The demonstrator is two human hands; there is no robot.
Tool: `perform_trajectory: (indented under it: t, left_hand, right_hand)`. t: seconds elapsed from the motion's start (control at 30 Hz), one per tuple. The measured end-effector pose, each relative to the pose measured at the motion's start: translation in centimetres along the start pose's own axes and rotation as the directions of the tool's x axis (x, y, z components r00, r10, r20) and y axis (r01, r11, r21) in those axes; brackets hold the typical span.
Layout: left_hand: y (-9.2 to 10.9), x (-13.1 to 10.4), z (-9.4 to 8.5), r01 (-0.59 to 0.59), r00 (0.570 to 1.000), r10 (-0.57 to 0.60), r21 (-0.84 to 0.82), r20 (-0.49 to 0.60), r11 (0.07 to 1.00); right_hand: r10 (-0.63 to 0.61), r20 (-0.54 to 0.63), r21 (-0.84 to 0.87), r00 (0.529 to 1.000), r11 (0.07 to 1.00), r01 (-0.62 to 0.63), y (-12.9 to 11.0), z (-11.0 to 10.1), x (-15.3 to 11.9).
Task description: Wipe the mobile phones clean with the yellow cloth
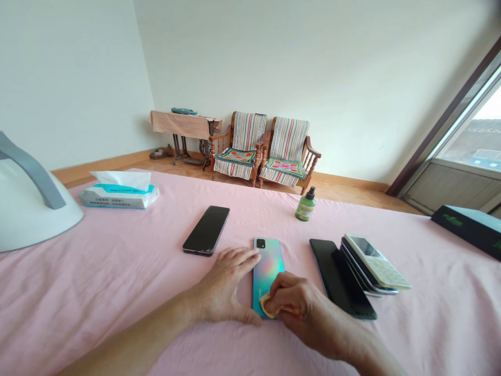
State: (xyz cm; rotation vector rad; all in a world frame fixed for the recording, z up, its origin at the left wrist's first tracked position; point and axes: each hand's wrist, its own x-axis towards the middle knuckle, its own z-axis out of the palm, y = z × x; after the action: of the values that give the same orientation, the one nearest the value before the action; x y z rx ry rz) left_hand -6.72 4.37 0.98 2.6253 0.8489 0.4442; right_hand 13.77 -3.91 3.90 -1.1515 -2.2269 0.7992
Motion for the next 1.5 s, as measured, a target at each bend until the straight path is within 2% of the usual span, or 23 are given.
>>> perform_trajectory:
  t: [0.13,0.3,0.47,0.57,0.67,0.77,0.9,1.03,1.17,1.37,1.5]
  left_hand:
    - [-0.1,0.0,0.1,0.006,1.000,-0.006,0.012,-0.011,1.000]
    - [0.1,0.0,-0.2,0.009,1.000,-0.009,0.002,0.027,1.000]
    - [0.4,0.0,-0.3,0.017,1.000,-0.017,0.001,0.009,1.000]
    - [0.8,-0.1,-0.5,0.020,1.000,-0.020,0.000,0.018,1.000]
    - [1.3,-0.2,-0.5,0.032,0.999,-0.031,-0.003,0.022,0.999]
    - [1.6,-0.3,-0.5,0.058,0.998,-0.058,-0.007,0.034,0.998]
    - [1.7,-0.3,-0.3,0.080,0.996,-0.079,-0.015,0.045,0.997]
    - [1.5,-0.3,-0.3,0.086,0.994,-0.085,-0.011,0.065,0.996]
    - [1.3,-0.4,-0.1,0.077,0.996,-0.076,-0.026,0.046,0.997]
    - [1.2,-0.4,-0.1,0.061,0.997,-0.059,-0.037,0.050,0.997]
    - [1.2,-0.4,0.0,0.073,0.996,-0.071,-0.033,0.046,0.997]
  right_hand:
    - [-0.056,-0.013,-0.002,0.998,0.998,0.056,-0.2,0.4,0.3]
    - [0.032,-0.008,-0.030,0.999,0.999,-0.032,0.3,-0.8,-0.3]
    - [-0.007,0.030,0.056,1.000,0.998,0.005,-0.2,-0.5,-0.1]
    - [0.040,0.030,0.048,0.999,0.998,-0.041,0.2,-0.7,-0.2]
    - [0.075,-0.079,0.013,0.994,0.997,-0.074,1.3,-1.0,-0.2]
    - [0.037,-0.216,-0.037,0.976,0.998,-0.046,2.8,-0.6,0.6]
    - [-0.020,-0.303,-0.172,0.953,0.984,-0.034,4.8,-0.3,3.1]
    - [-0.015,-0.390,-0.250,0.921,0.964,-0.091,6.2,-0.4,5.2]
    - [-0.022,-0.420,-0.245,0.907,0.965,-0.090,5.9,0.4,4.7]
    - [-0.012,-0.374,-0.171,0.927,0.984,-0.056,4.2,1.8,2.1]
    - [-0.020,-0.426,-0.224,0.905,0.971,-0.084,5.9,0.7,4.0]
